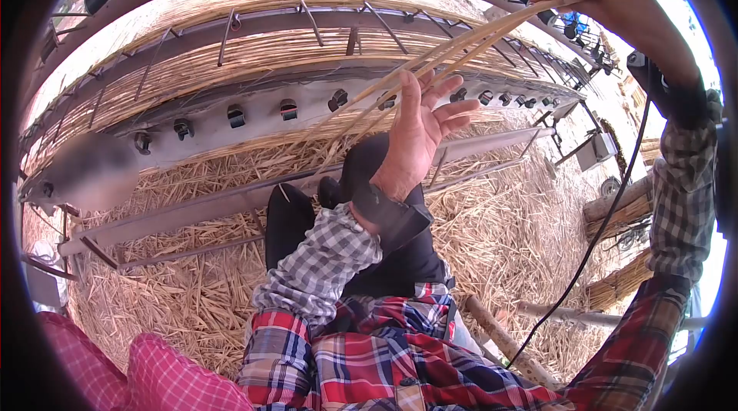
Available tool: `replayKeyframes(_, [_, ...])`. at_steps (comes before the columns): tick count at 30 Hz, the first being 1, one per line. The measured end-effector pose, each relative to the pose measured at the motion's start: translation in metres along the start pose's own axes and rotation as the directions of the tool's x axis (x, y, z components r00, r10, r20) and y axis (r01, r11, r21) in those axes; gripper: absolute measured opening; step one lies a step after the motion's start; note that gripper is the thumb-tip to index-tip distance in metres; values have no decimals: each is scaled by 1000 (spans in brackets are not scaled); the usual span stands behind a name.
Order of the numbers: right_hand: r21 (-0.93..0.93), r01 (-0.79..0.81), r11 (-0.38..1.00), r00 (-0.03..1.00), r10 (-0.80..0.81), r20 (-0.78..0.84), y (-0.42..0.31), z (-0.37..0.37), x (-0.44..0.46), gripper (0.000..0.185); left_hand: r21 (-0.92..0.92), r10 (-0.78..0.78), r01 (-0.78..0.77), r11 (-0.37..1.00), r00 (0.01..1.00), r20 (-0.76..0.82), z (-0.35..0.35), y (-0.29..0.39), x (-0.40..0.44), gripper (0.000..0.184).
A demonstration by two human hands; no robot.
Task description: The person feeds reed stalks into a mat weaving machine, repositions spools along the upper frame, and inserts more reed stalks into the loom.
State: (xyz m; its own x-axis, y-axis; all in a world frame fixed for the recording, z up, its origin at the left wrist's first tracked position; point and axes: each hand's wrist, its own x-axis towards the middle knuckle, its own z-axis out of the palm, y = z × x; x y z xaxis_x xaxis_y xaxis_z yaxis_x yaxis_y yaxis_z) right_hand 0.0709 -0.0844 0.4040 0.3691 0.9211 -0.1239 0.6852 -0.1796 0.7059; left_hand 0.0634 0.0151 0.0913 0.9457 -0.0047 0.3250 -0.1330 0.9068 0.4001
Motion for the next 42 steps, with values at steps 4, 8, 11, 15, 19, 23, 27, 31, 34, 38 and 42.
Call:
replayKeyframes(4, [41, -8, 999, 1000, 8, -10, 2, -13, -3, 22, 68, 161, -163, 984, 986, 36, 24, 27, -32, 80])
replayKeyframes(8, [-33, 6, 999, 994, -9, -106, -18, -41, 2, 22, 105, 216, -217, 971, 976, 22, 35, 51, -58, 83])
replayKeyframes(11, [-74, -235, 969, 970, 229, -84, -34, -56, 10, 23, 151, 319, -320, 935, 947, 29, 38, 73, -67, 83])
replayKeyframes(15, [315, 112, 942, 950, -9, -312, -32, -39, 17, 24, 109, 405, -403, 909, 914, 6, 45, 98, -85, 76])
replayKeyframes(19, [610, 98, 786, 941, 125, -313, -81, 12, 34, 32, 182, 552, -528, 830, 824, -126, 28, 119, -111, 53])
replayKeyframes(23, [531, 68, 845, 899, 179, -400, -153, 70, 64, 37, 422, 646, -514, 747, 711, -279, -25, 151, -134, 51])
replayKeyframes(27, [551, 149, 821, 771, 253, -584, -206, 137, 107, 39, 530, 713, -498, 687, 605, -355, -78, 162, -150, 54])
replayKeyframes(31, [608, 170, 775, 672, 360, -647, -253, 168, 136, 41, 422, 617, -452, 786, 607, -500, -121, 173, -168, 39])
replayKeyframes(34, [633, 131, 763, 673, 400, -622, -275, 174, 145, 39, 394, 510, -338, 855, 684, -521, -116, 168, -169, 35])
replayKeyframes(38, [647, 127, 752, 682, 407, -607, -279, 176, 143, 37, 369, 406, -256, 893, 813, -417, -105, 149, -163, 35])
replayKeyframes(42, [708, 150, 690, 726, 409, -553, -281, 178, 138, 44, 404, 428, -263, 876, 811, -400, -115, 140, -157, 31])
